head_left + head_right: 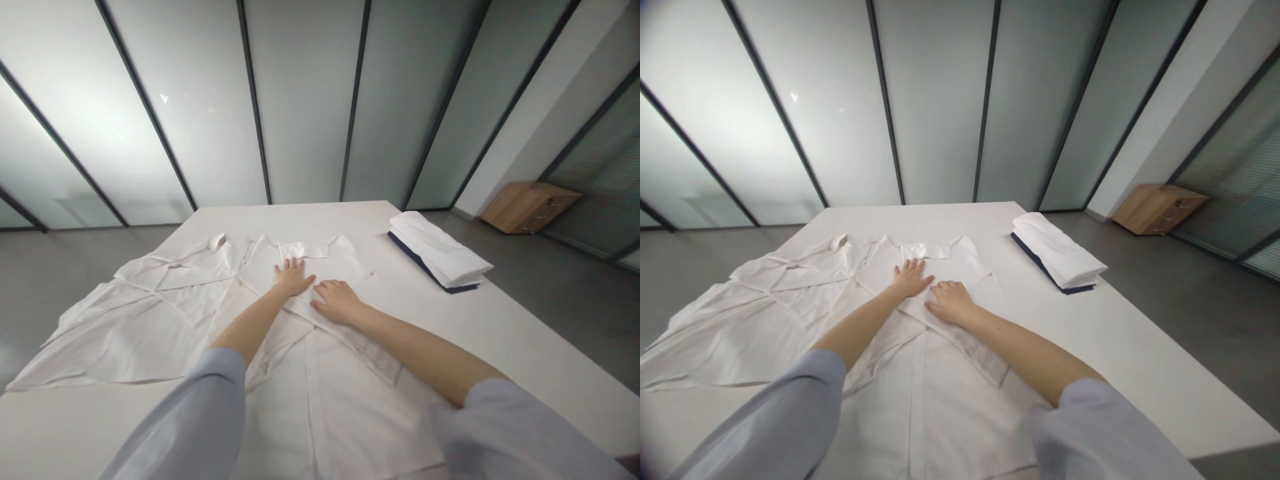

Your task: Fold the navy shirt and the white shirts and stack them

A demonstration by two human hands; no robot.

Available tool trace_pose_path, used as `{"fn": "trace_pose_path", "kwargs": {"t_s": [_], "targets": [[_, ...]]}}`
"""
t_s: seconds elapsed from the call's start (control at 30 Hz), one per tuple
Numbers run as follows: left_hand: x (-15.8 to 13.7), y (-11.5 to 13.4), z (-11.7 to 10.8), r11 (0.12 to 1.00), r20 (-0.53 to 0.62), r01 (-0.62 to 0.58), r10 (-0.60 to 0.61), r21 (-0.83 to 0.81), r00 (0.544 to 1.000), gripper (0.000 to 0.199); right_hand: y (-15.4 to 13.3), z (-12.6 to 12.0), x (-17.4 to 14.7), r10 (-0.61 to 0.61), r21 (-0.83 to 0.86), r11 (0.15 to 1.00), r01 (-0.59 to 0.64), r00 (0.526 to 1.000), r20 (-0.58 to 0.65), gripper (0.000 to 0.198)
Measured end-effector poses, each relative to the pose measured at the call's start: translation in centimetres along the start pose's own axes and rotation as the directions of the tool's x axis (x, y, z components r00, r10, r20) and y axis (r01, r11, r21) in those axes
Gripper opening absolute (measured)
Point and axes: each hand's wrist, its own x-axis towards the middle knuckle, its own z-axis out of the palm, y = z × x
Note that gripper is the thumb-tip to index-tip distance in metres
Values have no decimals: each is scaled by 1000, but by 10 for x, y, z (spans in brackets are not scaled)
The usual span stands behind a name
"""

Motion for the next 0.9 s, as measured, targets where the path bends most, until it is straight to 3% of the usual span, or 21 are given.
{"fn": "trace_pose_path", "kwargs": {"t_s": [0.13,0.33,0.47,0.63,0.8,0.9], "targets": [[6,-6,2,999,-37,-18,16,-36,999,72,-2,15,-5,57,10,998,-58,991,122,74],[-18,-1,-12,998,-25,-50,49,-49,998,68,25,20,27,89,16,996,-92,986,144,76],[-39,3,-13,999,18,-4,5,-47,1000,71,47,17,54,121,-24,993,-119,988,100,73],[-45,5,3,999,50,1,2,-43,999,78,69,12,77,146,-72,987,-143,989,30,71],[-26,0,8,999,40,-5,6,-43,999,80,61,7,74,187,-90,976,-197,976,-111,60],[-11,-5,6,999,29,-18,19,-43,999,80,48,7,59,167,-77,981,-178,978,-129,59]]}}
